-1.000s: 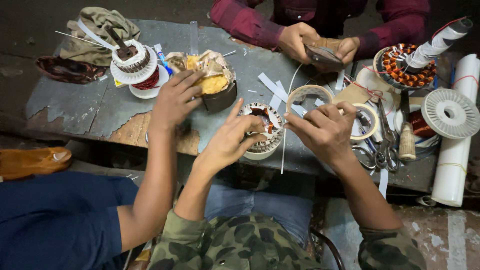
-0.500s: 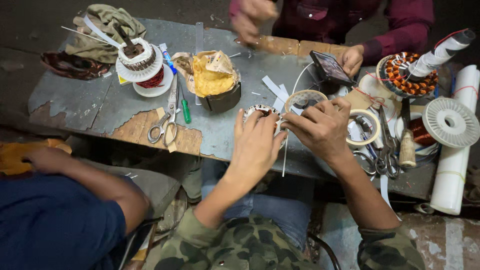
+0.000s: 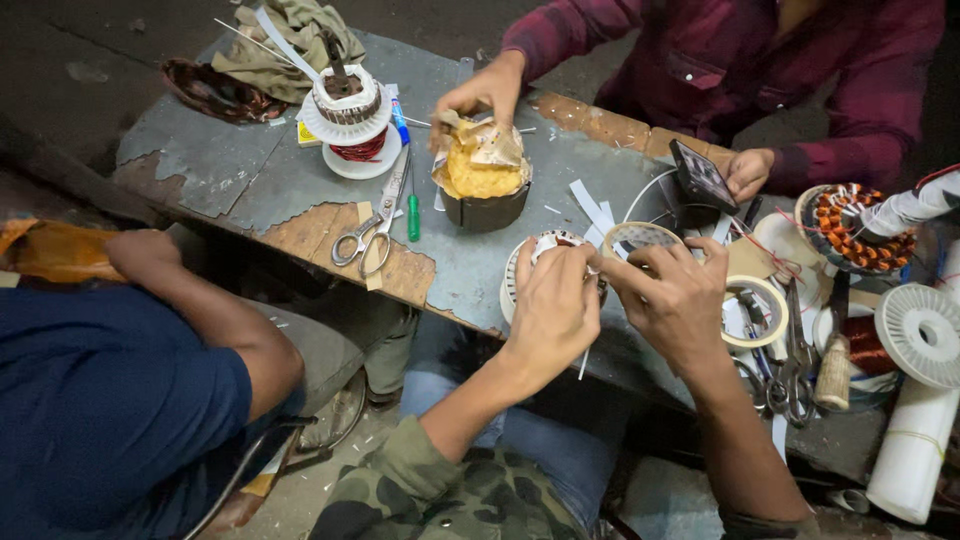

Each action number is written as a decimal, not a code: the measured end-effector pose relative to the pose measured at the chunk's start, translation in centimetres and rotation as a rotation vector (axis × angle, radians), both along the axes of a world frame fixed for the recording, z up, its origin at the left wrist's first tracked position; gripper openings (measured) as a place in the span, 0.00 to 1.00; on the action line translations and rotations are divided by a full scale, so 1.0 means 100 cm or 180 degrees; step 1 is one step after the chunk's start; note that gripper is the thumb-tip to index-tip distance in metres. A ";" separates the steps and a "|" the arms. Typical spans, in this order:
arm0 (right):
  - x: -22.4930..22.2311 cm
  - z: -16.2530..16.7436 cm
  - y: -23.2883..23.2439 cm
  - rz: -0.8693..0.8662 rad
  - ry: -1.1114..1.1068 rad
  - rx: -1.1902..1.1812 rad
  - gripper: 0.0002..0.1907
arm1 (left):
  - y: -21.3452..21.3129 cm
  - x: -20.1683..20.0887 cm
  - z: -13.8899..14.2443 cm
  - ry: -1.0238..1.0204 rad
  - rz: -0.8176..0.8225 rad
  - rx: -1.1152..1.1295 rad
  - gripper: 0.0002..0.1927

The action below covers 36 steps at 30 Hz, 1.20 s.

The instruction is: The person wraps a motor stator with white tape, adjusting the copper windings and securing the tape around the component. They handle the stator with both hands, rotate it, and apply tape in multiple passes while seated at a workbench.

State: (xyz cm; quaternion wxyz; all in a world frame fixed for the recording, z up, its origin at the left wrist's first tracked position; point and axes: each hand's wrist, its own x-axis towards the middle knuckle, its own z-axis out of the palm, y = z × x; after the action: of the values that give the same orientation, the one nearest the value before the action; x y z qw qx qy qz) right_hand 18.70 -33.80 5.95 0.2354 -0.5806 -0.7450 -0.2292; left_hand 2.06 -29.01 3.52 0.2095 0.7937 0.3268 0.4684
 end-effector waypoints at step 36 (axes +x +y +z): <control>0.091 -0.089 -0.101 -0.1755 0.1353 0.0979 0.18 | 0.011 0.057 -0.006 0.0193 -0.0235 -0.0017 0.12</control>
State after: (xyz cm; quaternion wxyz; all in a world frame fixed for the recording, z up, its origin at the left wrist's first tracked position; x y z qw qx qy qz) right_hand 27.76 -43.88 -2.94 0.3987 -0.7517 -0.4522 -0.2675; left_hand 7.74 -27.95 2.91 0.2188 0.8184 0.3047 0.4352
